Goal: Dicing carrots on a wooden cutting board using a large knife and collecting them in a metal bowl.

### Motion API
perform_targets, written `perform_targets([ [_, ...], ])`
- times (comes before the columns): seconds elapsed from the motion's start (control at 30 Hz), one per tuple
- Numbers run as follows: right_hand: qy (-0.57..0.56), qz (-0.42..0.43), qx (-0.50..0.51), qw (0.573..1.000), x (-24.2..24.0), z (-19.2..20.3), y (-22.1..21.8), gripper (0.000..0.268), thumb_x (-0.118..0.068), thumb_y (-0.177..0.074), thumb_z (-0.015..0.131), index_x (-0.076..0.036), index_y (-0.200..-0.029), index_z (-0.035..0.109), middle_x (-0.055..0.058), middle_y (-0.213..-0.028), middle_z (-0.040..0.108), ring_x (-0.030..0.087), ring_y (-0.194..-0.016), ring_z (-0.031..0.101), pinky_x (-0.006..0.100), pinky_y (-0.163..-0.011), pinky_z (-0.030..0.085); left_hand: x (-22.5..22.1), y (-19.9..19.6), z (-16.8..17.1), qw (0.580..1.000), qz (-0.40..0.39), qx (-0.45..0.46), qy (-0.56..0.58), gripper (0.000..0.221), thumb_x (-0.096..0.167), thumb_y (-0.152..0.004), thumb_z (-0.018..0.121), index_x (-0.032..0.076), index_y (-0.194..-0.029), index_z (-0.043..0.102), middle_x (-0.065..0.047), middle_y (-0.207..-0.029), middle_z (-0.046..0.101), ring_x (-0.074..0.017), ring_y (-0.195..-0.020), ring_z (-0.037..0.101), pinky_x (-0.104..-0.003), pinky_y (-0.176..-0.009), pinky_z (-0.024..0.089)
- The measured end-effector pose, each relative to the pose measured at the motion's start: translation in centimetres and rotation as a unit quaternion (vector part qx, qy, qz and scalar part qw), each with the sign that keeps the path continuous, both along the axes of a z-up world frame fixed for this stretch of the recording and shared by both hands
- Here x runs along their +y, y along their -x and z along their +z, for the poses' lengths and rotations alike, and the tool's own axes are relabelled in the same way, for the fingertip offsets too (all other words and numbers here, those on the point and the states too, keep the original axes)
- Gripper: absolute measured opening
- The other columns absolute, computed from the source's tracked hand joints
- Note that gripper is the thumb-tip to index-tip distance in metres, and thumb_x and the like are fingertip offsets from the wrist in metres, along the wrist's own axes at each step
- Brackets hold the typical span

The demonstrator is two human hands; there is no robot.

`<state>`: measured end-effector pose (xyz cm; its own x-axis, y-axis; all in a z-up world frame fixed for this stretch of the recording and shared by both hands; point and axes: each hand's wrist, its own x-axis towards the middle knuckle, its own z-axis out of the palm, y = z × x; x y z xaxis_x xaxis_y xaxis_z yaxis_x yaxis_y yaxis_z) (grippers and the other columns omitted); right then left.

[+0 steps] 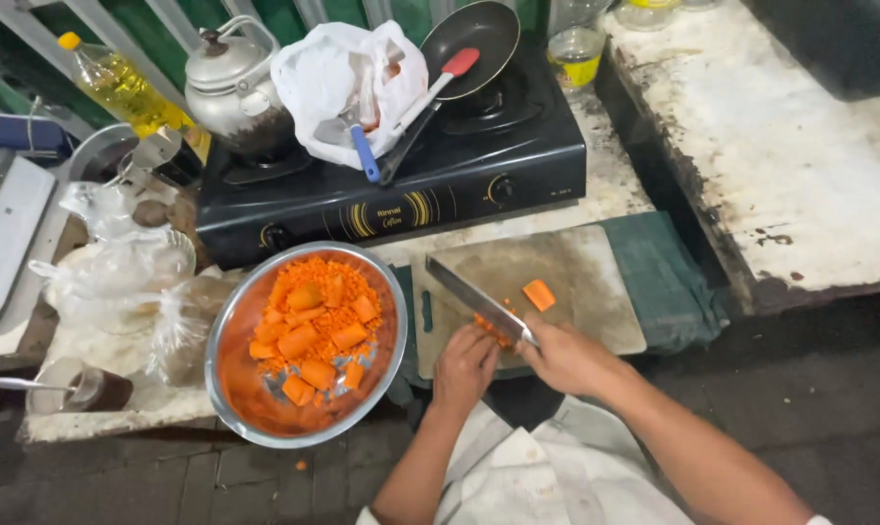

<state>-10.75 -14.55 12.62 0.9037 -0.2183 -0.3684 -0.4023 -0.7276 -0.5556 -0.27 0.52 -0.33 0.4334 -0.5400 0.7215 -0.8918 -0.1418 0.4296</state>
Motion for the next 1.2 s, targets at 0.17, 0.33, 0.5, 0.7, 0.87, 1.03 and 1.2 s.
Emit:
perform_targets([
  [0.17,0.024,-0.006,-0.002,1.0,-0.5,3.6,1.6,0.031,-0.034,-0.094,0.047,-0.013,-0.116,0.052,0.025,-0.088,0.07,0.043,-0.088,0.071,0.051,-0.072,0.056,0.3,-0.9,0.4,0.997,-0.008,0.072,0.033,0.01,0.004,-0.079,0.079,0.002,-0.088,0.076,-0.008,-0.085,0.071,-0.0273,-0.087,0.071,-0.035,-0.08,0.06],
  [0.33,0.05,0.013,-0.017,0.999,-2.6,-0.5,2.3,0.033,-0.033,-0.091,0.046,-0.015,-0.117,0.055,0.025,-0.089,0.071,0.042,-0.082,0.072,0.051,-0.068,0.056,1.8,-1.6,2.8,0.98,0.026,0.154,0.124,0.004,0.009,-0.085,0.076,0.006,-0.087,0.075,-0.003,-0.083,0.07,-0.0228,-0.082,0.071,-0.034,-0.075,0.059],
  [0.5,0.171,0.136,-0.063,0.974,-2.9,-2.2,3.3,0.032,-0.028,-0.088,0.052,-0.012,-0.116,0.056,0.015,-0.077,0.071,0.03,-0.063,0.07,0.041,-0.058,0.054,1.3,-1.3,5.4,0.997,0.012,-0.052,0.058,0.033,0.033,-0.087,0.073,0.008,-0.11,0.072,-0.011,-0.108,0.068,-0.0323,-0.105,0.065,-0.043,-0.089,0.05],
  [0.7,0.25,0.177,-0.167,0.937,-3.8,-5.2,5.0,0.012,-0.016,-0.089,0.056,-0.012,-0.095,0.047,0.005,-0.06,0.055,0.023,-0.048,0.056,0.036,-0.044,0.045,-0.4,1.7,6.6,0.977,-0.029,-0.137,-0.16,0.065,0.061,-0.09,0.054,0.016,-0.137,0.054,-0.009,-0.132,0.058,-0.0293,-0.121,0.054,-0.044,-0.081,0.039],
  [0.87,0.273,0.184,-0.196,0.924,-4.2,-7.3,5.1,0.009,-0.013,-0.091,0.054,-0.013,-0.096,0.046,0.004,-0.063,0.057,0.023,-0.054,0.057,0.037,-0.05,0.045,-2.5,2.1,5.3,0.967,-0.093,-0.122,-0.202,0.074,0.05,-0.078,0.071,0.012,-0.139,0.053,-0.009,-0.141,0.052,-0.0295,-0.134,0.045,-0.052,-0.094,0.034],
  [1.03,0.336,0.203,-0.261,0.882,-3.6,-8.5,5.3,0.002,-0.015,-0.093,0.052,-0.014,-0.095,0.051,0.003,-0.064,0.059,0.021,-0.064,0.059,0.033,-0.056,0.046,-4.2,2.0,3.2,0.964,-0.114,-0.123,-0.207,0.085,0.043,-0.074,0.074,0.014,-0.148,0.043,-0.004,-0.149,0.048,-0.0243,-0.145,0.035,-0.058,-0.111,0.028],
  [1.2,0.338,0.175,-0.285,0.88,-3.8,-9.0,6.0,0.014,-0.016,-0.094,0.052,-0.016,-0.081,0.048,0.002,-0.06,0.055,0.021,-0.067,0.058,0.033,-0.058,0.044,-4.2,0.9,0.0,0.969,-0.113,-0.136,-0.175,0.083,0.025,-0.068,0.071,0.011,-0.146,0.045,-0.009,-0.145,0.051,-0.0238,-0.14,0.043,-0.053,-0.111,0.031],
])
